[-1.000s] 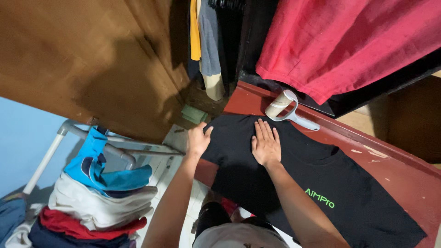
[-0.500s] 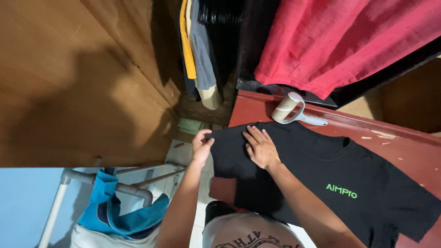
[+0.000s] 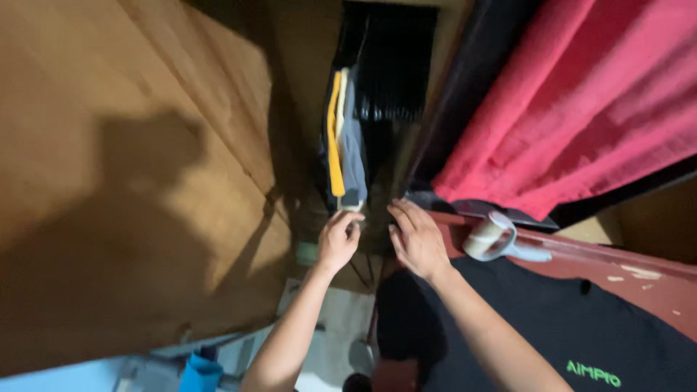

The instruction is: The person uses a lint roller to remove lint from a black t-shirt and a white t-shirt laid on a red table. After rolling each shirt, the person folds it, places it on a hanger, and hangs it in a wooden wardrobe.

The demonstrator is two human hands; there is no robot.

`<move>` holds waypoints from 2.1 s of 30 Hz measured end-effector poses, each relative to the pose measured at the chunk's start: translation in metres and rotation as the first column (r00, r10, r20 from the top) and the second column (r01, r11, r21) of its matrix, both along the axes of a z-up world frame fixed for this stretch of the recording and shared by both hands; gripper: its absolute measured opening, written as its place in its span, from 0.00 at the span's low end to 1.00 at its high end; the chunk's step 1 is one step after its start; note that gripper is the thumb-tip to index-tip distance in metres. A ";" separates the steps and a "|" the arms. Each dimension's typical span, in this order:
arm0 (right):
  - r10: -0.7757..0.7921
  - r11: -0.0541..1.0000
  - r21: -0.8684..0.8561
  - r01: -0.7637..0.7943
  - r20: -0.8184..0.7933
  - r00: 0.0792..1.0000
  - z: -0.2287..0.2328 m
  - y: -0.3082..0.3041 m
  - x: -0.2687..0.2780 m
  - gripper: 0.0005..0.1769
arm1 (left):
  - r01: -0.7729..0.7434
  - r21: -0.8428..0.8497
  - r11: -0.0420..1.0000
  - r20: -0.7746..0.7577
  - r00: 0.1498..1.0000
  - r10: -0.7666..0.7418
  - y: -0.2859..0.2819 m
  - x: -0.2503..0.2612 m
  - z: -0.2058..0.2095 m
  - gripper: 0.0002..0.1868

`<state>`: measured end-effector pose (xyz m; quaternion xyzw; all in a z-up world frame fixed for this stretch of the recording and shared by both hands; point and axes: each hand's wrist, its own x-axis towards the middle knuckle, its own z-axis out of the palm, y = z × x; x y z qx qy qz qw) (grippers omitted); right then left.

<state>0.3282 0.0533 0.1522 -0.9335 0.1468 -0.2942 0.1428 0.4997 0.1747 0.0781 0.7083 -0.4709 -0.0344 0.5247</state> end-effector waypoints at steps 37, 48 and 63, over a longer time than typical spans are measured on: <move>-0.308 0.910 -0.323 0.262 -0.099 0.946 0.081 -0.095 0.165 0.38 | -0.211 -0.284 0.935 0.379 0.871 0.312 -0.155 0.106 0.138 0.08; -0.139 0.245 0.896 -0.371 0.411 0.901 0.058 -0.057 0.106 0.25 | -0.031 -0.362 0.931 0.114 0.990 0.078 -0.062 -0.004 0.084 0.08; 0.093 0.315 0.931 -0.186 0.165 0.982 0.037 -0.053 -0.131 0.20 | -0.070 -0.282 0.957 0.225 0.965 0.136 0.001 -0.095 0.088 0.10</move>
